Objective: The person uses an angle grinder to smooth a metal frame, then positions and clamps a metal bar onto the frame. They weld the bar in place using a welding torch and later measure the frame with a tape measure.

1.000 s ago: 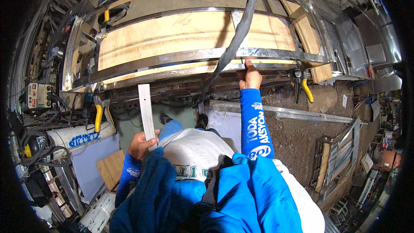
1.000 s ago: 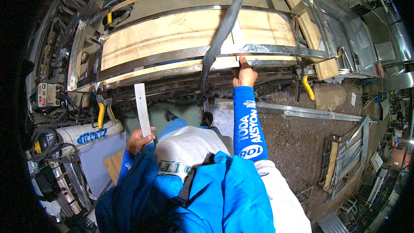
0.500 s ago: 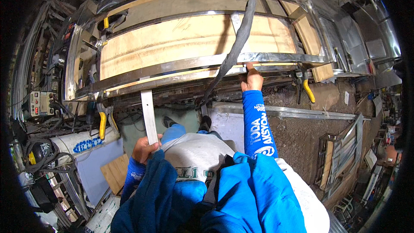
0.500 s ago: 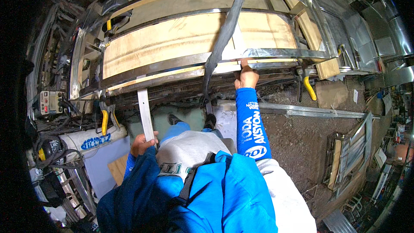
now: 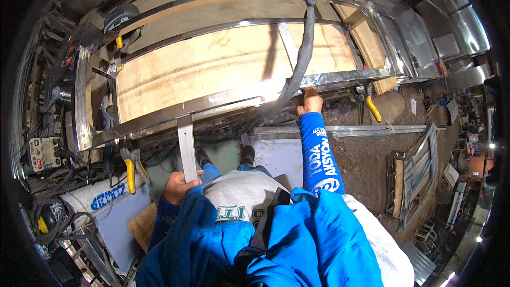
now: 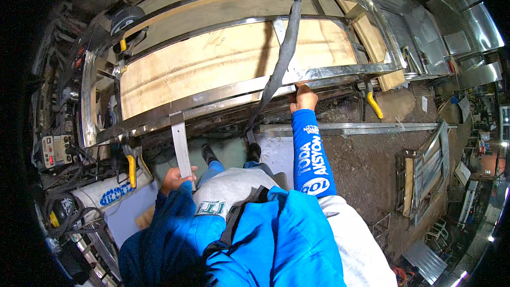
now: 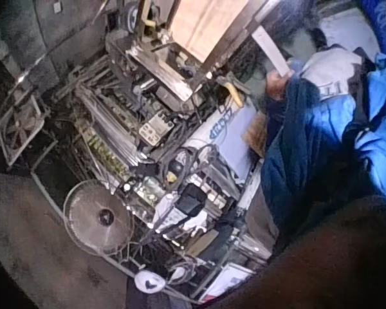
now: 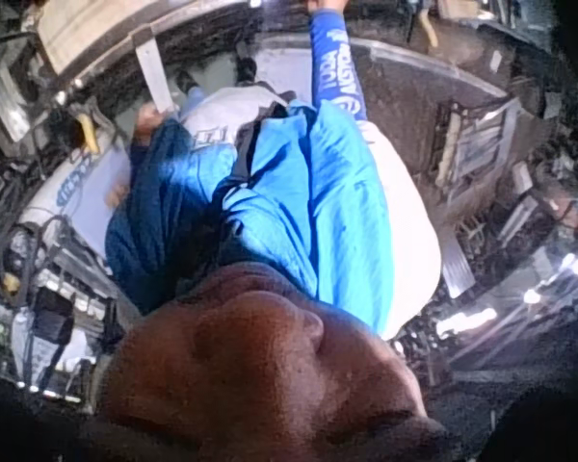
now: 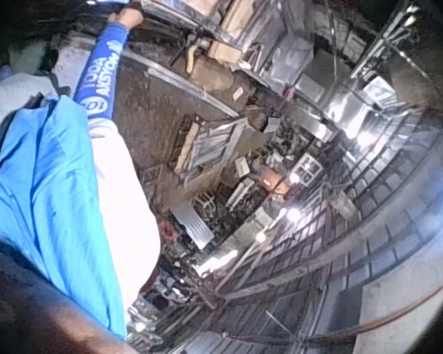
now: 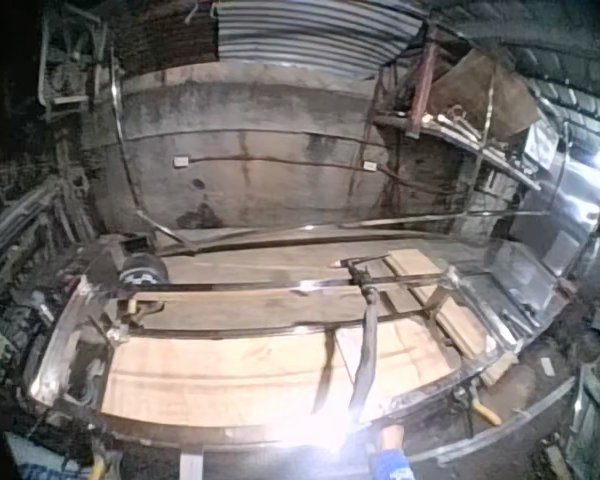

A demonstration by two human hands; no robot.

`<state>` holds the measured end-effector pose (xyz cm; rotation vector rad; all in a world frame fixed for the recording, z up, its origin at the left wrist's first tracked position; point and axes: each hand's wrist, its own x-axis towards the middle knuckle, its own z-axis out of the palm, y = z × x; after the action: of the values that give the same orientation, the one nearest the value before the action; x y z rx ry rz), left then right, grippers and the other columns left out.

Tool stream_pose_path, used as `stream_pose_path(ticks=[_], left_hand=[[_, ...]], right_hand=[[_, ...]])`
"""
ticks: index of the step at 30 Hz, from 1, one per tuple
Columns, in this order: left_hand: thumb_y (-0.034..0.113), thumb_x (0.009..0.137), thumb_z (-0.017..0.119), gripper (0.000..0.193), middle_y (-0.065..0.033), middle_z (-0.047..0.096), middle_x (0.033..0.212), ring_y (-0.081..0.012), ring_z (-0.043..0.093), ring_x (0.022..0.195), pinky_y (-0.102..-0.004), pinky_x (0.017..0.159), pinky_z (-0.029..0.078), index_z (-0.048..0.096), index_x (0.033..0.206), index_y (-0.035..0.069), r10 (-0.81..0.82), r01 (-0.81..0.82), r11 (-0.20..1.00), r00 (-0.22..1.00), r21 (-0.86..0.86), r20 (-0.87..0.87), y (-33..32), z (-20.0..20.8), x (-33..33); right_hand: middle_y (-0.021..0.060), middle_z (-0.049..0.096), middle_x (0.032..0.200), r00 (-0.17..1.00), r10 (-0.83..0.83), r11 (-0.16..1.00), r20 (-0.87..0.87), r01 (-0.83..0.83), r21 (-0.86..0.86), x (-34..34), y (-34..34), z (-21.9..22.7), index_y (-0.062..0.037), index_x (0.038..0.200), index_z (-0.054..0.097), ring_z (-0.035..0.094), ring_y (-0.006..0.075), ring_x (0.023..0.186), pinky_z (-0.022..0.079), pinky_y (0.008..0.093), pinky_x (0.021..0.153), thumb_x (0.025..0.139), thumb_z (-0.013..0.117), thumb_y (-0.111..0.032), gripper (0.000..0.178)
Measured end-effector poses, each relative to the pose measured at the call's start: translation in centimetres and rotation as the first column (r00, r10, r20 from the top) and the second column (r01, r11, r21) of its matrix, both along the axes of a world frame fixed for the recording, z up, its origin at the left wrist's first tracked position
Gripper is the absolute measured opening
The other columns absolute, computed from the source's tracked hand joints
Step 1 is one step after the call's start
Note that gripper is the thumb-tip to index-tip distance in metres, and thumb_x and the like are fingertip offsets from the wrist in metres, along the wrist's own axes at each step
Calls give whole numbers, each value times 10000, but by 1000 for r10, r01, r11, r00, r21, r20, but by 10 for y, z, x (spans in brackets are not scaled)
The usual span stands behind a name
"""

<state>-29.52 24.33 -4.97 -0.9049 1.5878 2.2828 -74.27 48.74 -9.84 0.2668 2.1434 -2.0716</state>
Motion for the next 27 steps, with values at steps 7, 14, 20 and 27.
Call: stream_pose_path(ticks=[7,14,20,27], left_hand=[[84,925,731,332,-47,750,951,-96,655,849,-258,790,517,722,1232,-41,-133,128,987,990,-98,-52,-26,13,-10],[94,937,748,382,-17,734,916,-74,639,795,-249,734,509,685,1289,-41,26,-25,1000,997,10,-67,-33,9,15],[104,937,761,388,-33,753,930,-83,660,803,-246,758,522,687,1293,-31,66,-66,998,995,-3,-75,-33,15,17],[105,935,767,379,-42,754,943,-90,677,828,-250,780,538,692,1283,-26,50,-53,998,996,-45,-76,-25,16,12]], right_hand=[[85,706,999,914,347,917,-210,-283,281,-66,90,-135,-84,1181,712,677,238,901,580,357,813,686,786,-70,500],[15,667,960,996,13,988,87,1,-156,-13,13,-38,-44,1055,756,595,195,814,480,389,656,849,719,-142,231],[21,660,903,931,-118,948,344,209,-241,-1,-5,15,-35,1055,770,573,189,728,390,408,533,859,724,-167,242],[90,751,992,931,-112,940,348,213,-268,-14,2,-5,-8,1102,740,737,269,833,594,414,681,916,669,-94,217]])
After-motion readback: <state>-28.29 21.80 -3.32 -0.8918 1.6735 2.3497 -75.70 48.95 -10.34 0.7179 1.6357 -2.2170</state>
